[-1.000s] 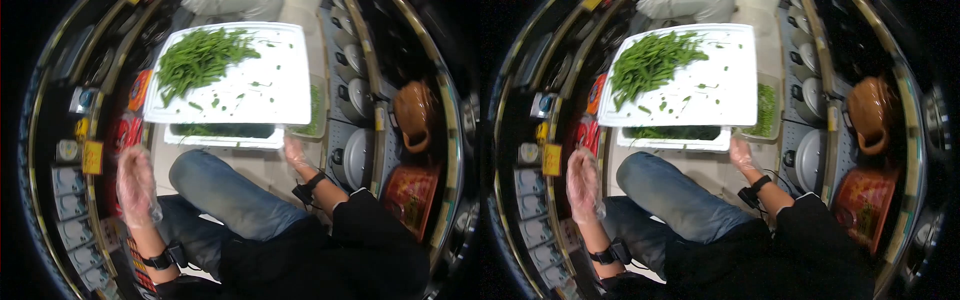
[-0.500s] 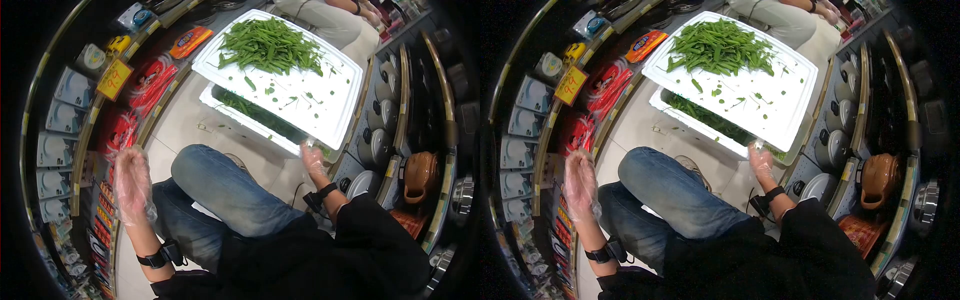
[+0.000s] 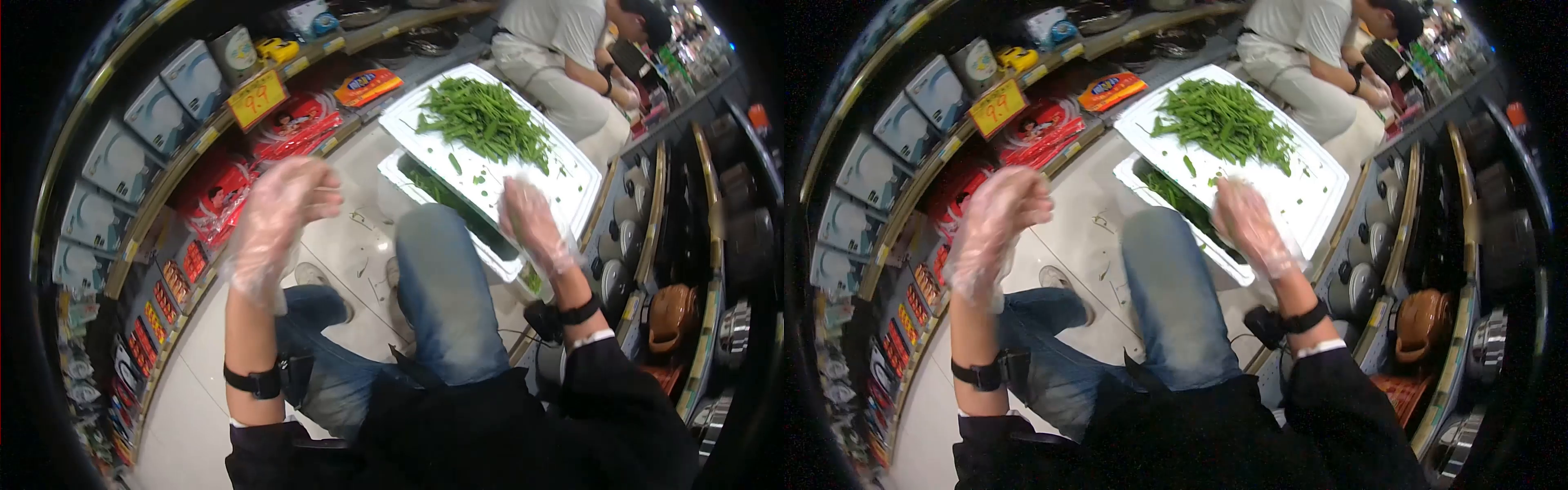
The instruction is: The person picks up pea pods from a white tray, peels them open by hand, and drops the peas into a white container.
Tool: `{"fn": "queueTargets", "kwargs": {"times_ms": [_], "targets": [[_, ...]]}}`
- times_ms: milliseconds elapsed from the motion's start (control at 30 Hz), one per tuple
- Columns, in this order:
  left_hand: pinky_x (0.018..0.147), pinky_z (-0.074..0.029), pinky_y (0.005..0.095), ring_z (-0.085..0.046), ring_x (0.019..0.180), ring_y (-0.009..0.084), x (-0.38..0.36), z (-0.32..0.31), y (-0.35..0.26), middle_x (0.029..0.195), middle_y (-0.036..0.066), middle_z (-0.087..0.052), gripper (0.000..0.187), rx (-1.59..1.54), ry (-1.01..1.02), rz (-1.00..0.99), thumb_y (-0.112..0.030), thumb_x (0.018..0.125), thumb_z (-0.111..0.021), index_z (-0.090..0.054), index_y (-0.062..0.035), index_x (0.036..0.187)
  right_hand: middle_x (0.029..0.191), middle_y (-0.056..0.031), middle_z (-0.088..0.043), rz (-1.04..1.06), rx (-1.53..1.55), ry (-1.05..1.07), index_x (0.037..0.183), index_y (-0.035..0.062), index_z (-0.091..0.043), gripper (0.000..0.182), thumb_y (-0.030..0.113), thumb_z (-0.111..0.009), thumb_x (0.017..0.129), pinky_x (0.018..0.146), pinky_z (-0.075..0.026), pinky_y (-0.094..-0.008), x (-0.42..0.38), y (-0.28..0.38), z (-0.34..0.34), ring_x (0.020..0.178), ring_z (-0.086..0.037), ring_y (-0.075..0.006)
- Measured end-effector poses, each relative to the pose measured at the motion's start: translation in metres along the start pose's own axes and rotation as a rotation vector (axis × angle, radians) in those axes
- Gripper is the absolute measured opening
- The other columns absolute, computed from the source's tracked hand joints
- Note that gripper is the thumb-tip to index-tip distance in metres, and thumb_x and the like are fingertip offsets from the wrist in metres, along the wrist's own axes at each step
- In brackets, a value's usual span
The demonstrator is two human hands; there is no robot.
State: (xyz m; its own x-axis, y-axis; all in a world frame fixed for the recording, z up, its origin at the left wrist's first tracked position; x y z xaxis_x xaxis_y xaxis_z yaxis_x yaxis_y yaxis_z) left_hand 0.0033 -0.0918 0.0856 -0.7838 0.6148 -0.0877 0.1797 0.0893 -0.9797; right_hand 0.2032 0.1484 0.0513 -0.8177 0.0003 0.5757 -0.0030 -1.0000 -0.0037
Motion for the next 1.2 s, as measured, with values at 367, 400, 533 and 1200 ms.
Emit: {"fn": "queueTargets", "kwargs": {"times_ms": [367, 400, 533, 1200], "targets": [[0.072, -0.051, 0.0291, -0.061, 0.083, 0.0159, 0.061, 0.073, 0.028, 0.097, 0.010, -0.060, 0.041, -0.043, -0.063, -0.228, -0.032, 0.090, -0.060, -0.052, -0.0036, 0.117, 0.076, -0.0010, -0.061, -0.750, 1.666, 0.340, 0.086, 0.0034, -0.066, 0.037, 0.039, -0.057, 0.091, 0.067, -0.046, -0.0265, 0.234, 0.140, -0.162, 0.075, -0.058, -0.0114], [0.072, -0.051, 0.0307, -0.062, 0.083, 0.0179, 0.060, 0.084, 0.032, 0.095, 0.011, -0.061, 0.039, 0.111, -0.112, -0.302, -0.028, 0.088, -0.062, -0.052, -0.0033, 0.116, 0.074, -0.0001, -0.060, -0.801, 1.714, 0.328, 0.085, 0.0030, -0.065, 0.035, 0.037, -0.058, 0.091, 0.064, -0.045, -0.0269, 0.233, 0.145, -0.179, 0.071, -0.056, -0.0106], [0.066, -0.050, 0.0265, -0.057, 0.074, 0.0113, 0.065, 0.108, 0.059, 0.089, 0.006, -0.062, 0.029, 0.420, -0.225, -0.198, -0.013, 0.087, -0.063, -0.054, 0.0001, 0.110, 0.071, 0.0022, -0.057, -0.699, 1.407, 0.645, 0.081, 0.0027, -0.063, 0.031, 0.032, -0.059, 0.091, 0.058, -0.043, -0.0276, 0.206, 0.137, -0.233, 0.064, -0.051, -0.0105], [0.073, -0.043, 0.0479, -0.054, 0.087, 0.0422, 0.121, 0.068, 0.089, 0.089, 0.022, -0.058, 0.019, 0.851, -0.081, -0.075, -0.017, 0.090, -0.051, -0.054, -0.0016, 0.100, 0.067, -0.0179, -0.052, -0.361, 0.872, 0.809, 0.085, -0.0025, -0.060, 0.032, 0.029, -0.053, 0.090, 0.059, -0.041, -0.0351, 0.202, 0.075, -0.243, 0.060, -0.049, -0.0220]]}}
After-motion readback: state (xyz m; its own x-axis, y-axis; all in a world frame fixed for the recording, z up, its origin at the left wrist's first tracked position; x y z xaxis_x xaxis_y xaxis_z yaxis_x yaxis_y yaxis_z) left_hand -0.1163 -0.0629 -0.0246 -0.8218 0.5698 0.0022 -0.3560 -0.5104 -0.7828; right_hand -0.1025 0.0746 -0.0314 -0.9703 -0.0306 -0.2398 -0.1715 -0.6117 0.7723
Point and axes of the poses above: each hand's wrist, its own x-axis towards the middle knuckle, its own z-axis out of the back of the hand, y = z × x, the point moved 6 cm from there along x, towards the middle knuckle
